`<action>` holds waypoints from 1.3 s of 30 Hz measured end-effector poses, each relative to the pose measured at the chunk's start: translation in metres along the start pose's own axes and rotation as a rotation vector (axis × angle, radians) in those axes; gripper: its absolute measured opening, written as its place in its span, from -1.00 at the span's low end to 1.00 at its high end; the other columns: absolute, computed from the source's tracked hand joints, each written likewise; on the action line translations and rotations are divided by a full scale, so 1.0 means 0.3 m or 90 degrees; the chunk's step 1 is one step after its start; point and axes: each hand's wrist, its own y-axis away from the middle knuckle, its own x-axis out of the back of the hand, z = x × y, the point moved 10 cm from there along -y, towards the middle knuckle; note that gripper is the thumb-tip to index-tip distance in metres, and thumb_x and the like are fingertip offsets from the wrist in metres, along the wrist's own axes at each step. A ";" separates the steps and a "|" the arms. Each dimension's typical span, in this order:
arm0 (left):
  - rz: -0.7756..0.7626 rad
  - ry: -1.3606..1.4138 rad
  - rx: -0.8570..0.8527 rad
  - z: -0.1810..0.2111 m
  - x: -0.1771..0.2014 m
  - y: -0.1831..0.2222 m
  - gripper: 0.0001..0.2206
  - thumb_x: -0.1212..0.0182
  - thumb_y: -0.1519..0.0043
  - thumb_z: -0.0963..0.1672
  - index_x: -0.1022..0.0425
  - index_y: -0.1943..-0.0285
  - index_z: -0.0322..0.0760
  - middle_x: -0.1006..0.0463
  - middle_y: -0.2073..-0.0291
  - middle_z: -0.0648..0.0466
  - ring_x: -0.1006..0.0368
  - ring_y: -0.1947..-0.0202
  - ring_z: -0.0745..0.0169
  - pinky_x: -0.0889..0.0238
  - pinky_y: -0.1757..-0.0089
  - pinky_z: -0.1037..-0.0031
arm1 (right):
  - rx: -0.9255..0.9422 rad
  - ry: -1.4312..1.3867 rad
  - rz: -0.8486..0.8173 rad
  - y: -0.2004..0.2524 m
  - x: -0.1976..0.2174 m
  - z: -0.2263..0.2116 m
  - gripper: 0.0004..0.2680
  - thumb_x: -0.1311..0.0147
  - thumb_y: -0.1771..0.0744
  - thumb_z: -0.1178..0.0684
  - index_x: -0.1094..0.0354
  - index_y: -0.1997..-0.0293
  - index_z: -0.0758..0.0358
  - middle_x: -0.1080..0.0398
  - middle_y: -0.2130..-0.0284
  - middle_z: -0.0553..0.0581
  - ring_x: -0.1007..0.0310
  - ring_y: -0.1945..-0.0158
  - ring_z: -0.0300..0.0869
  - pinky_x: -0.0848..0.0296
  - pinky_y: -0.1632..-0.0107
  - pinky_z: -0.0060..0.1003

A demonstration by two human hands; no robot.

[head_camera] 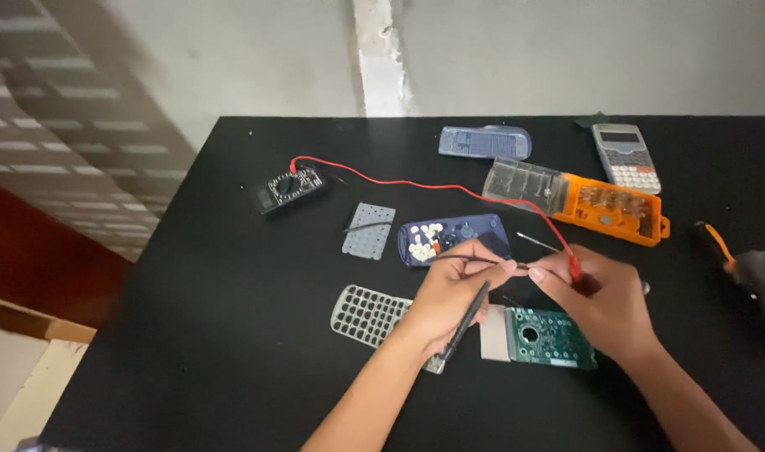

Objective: Testing a calculator circuit board with multimeter probes and cleaning components during a repair process.

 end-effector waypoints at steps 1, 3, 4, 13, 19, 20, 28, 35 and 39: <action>-0.002 0.000 -0.002 0.016 0.000 0.005 -0.85 -0.26 -0.28 -0.18 -0.38 0.32 -0.26 -0.69 0.14 -0.21 -0.18 0.84 0.43 -0.07 0.68 0.67 | 0.001 0.001 0.001 -0.005 -0.002 -0.012 -0.87 -0.19 -0.31 0.06 -0.58 0.40 0.26 -0.47 0.52 0.05 -0.38 0.44 -0.30 -0.29 0.33 -0.37; 0.004 -0.043 0.009 0.029 -0.004 0.012 -0.85 -0.28 -0.27 -0.15 -0.40 0.31 -0.26 -0.71 0.19 -0.15 -0.22 0.81 0.42 -0.11 0.64 0.66 | -0.112 0.021 -0.039 -0.001 -0.016 0.031 -0.86 -0.19 -0.31 0.05 -0.67 0.17 0.18 -0.55 0.51 0.05 -0.25 0.53 -0.28 -0.19 0.41 -0.36; 0.000 -0.040 0.010 0.027 -0.018 0.015 -0.85 -0.28 -0.27 -0.15 -0.40 0.31 -0.26 -0.71 0.19 -0.15 -0.22 0.81 0.42 -0.11 0.64 0.66 | -0.115 0.026 -0.037 -0.006 -0.015 0.032 -0.86 -0.19 -0.31 0.05 -0.67 0.17 0.18 -0.55 0.51 0.05 -0.25 0.53 -0.28 -0.19 0.41 -0.36; 0.081 -0.041 -0.012 0.040 0.004 0.014 -0.84 -0.40 -0.17 -0.23 -0.55 0.18 -0.53 -0.61 0.50 -0.14 -0.26 0.88 0.44 -0.06 0.74 0.71 | -0.058 -0.134 -0.007 -0.014 0.007 0.016 -0.90 -0.25 -0.29 0.14 -0.64 0.33 0.37 -0.27 0.71 0.16 -0.24 0.58 -0.19 -0.33 0.37 -0.27; 0.091 -0.060 -0.026 0.093 0.016 0.022 -0.86 -0.33 -0.21 -0.25 -0.51 0.17 -0.56 -0.46 0.72 -0.12 -0.21 0.93 0.35 0.05 0.77 0.72 | -0.118 -0.134 0.007 -0.022 0.041 0.022 -0.88 -0.15 -0.32 0.19 -0.61 0.28 0.43 -0.29 0.73 0.24 -0.27 0.61 -0.08 -0.35 0.36 -0.20; 0.084 -0.044 -0.027 0.093 0.022 0.020 -0.87 -0.31 -0.22 -0.25 -0.50 0.16 -0.55 -0.54 0.59 -0.21 -0.21 0.92 0.39 0.02 0.77 0.70 | -0.118 -0.140 0.021 -0.023 0.048 0.036 -0.88 -0.16 -0.33 0.15 -0.59 0.29 0.40 -0.26 0.73 0.20 -0.23 0.60 -0.14 -0.33 0.37 -0.24; 0.053 0.091 0.002 0.071 0.095 0.012 -0.88 -0.18 -0.31 -0.25 -0.41 0.07 -0.55 -0.57 0.44 -0.36 -0.18 0.91 0.45 0.02 0.77 0.70 | -0.176 -0.278 0.043 -0.011 0.046 0.074 -0.88 -0.05 -0.38 0.19 -0.46 0.18 0.49 -0.09 0.67 0.11 -0.06 0.56 -0.18 -0.22 0.40 -0.28; 0.002 0.140 0.120 0.057 0.179 0.028 -0.90 -0.06 -0.39 -0.17 -0.25 0.18 -0.09 -0.17 0.62 0.15 0.00 0.78 0.49 0.29 0.67 0.68 | -0.241 -0.348 0.011 -0.006 0.035 0.150 -0.86 0.02 -0.41 0.13 -0.40 0.02 0.40 -0.06 0.55 0.10 0.02 0.54 -0.19 -0.10 0.43 -0.29; 0.013 0.097 0.146 0.129 0.282 0.098 -0.85 -0.19 -0.33 -0.13 -0.28 0.16 -0.23 -0.06 0.70 0.27 0.04 0.79 0.48 0.26 0.73 0.62 | -0.233 -0.366 -0.001 -0.005 0.028 0.173 -0.87 0.04 -0.42 0.17 -0.42 0.03 0.38 -0.09 0.55 0.09 0.00 0.54 -0.19 -0.11 0.43 -0.27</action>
